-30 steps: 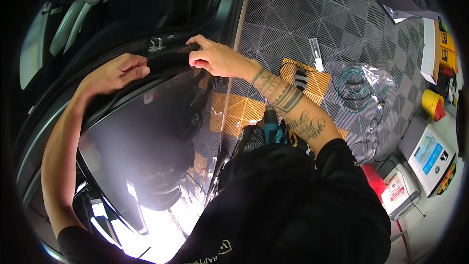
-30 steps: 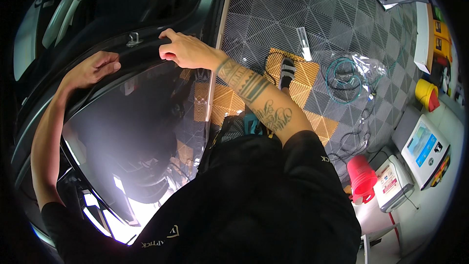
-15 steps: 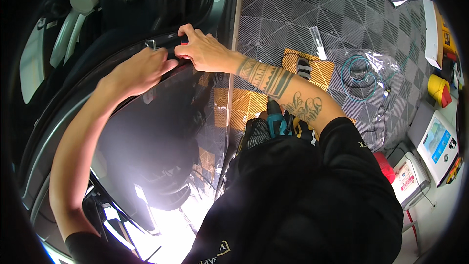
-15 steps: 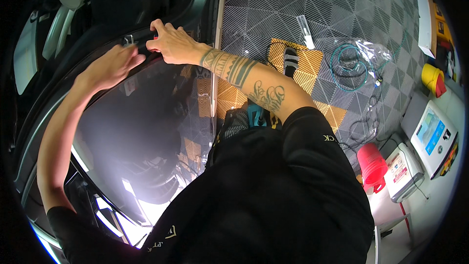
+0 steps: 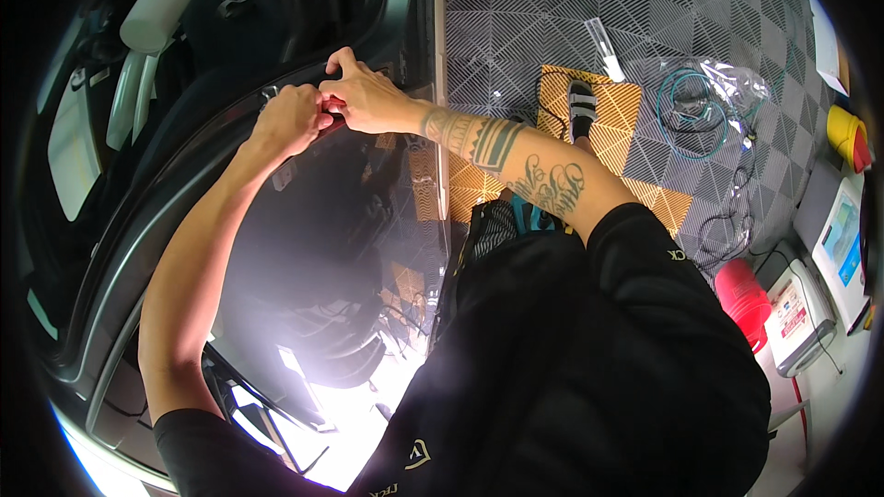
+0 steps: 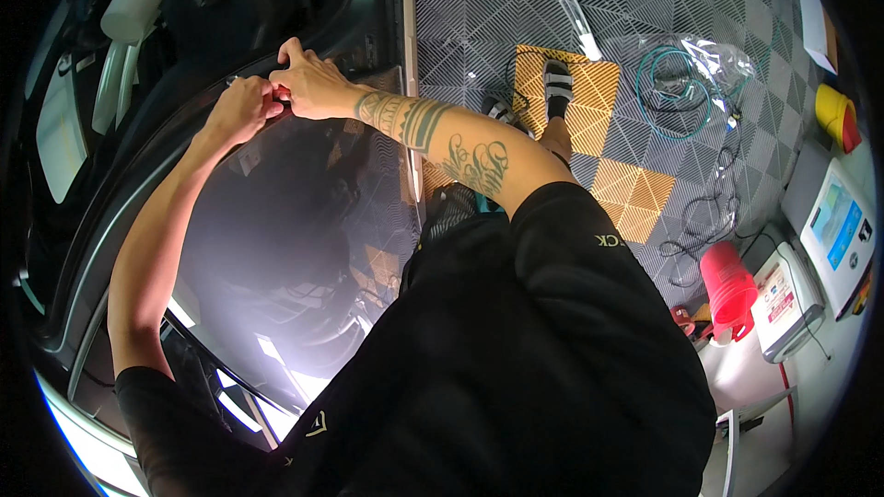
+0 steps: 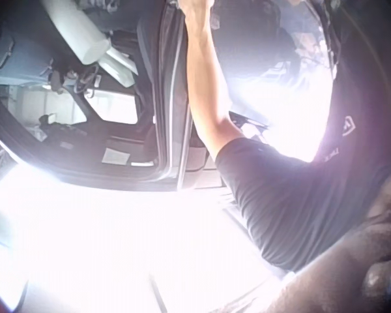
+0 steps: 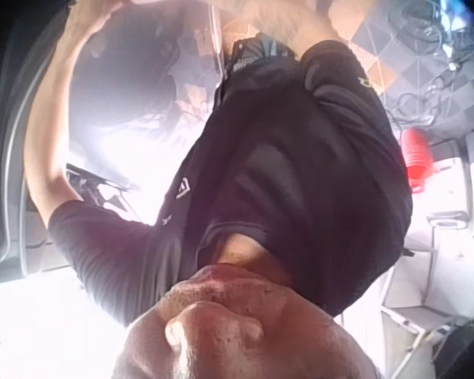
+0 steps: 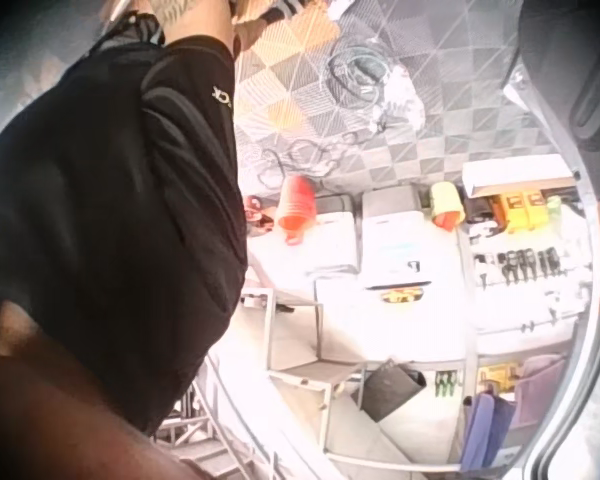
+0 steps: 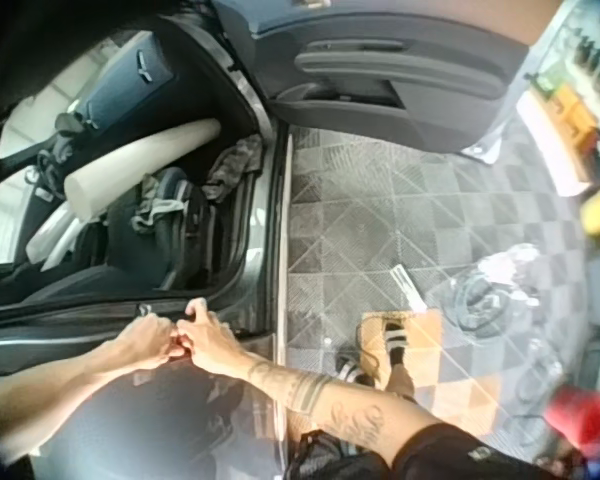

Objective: The person applies a vinyl wrap to the exterior of a car door, using a heat gun to soften the material and a squeegee to smooth it into place. They work along the edges and contours of the door, ensuring the wrap adheres tightly without bubbles.

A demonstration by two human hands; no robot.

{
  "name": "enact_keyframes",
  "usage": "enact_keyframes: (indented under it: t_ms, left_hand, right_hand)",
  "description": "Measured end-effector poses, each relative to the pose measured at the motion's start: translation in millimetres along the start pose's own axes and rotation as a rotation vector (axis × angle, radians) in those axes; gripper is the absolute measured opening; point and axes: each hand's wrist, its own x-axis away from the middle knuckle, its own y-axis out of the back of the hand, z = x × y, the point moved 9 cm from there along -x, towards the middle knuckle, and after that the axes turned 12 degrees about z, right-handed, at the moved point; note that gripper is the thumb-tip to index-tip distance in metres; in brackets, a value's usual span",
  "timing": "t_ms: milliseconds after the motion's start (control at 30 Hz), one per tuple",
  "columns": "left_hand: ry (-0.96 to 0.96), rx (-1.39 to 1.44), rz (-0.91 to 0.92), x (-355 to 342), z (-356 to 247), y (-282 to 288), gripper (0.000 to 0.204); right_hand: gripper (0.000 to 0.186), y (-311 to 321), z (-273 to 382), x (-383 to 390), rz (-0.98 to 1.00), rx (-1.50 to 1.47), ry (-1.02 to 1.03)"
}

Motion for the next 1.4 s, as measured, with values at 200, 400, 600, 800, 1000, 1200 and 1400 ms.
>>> enact_keyframes:
  t_ms: [200, 400, 600, 800, 1000, 1200, 1400]
  left_hand:
    - [-0.042, 0.142, 0.082, -6.1, 2.4, 1.6, 0.025]
    - [-0.203, -0.066, 0.125, -12.2, 14.0, -17.8, 0.031]
    - [-0.293, -0.022, 0.209, -12.7, 6.6, -17.1, 0.029]
    - [-0.171, -0.015, 0.372, -19.0, 4.0, -14.4, 0.043]
    - [-0.059, 0.105, 0.426, -15.7, 8.5, -20.3, 0.048]
    - [-0.095, 0.1, 0.407, -17.1, 13.4, -27.7, 0.048]
    - [-0.151, 0.247, 0.366, -20.5, 11.6, -21.7, 0.041]
  right_hand:
    - [0.021, 10.1, -24.7, -5.6, 0.092, -0.217, 0.096]
    - [0.049, 57.9, -85.1, 73.4, -0.055, -1.543, -0.524]
    - [0.063, 138.6, 66.0, 149.7, 0.045, -1.393, 0.064]
    - [0.028, 169.9, 173.3, 194.7, 0.207, -1.281, 0.293]
    - [0.017, 177.1, 200.5, 218.3, -0.057, -1.443, 0.521]
    - [0.017, 123.6, 127.4, 197.8, -0.055, -0.584, 0.04]
    - [0.02, -27.2, -30.2, 288.8, 0.566, 0.81, -0.552]
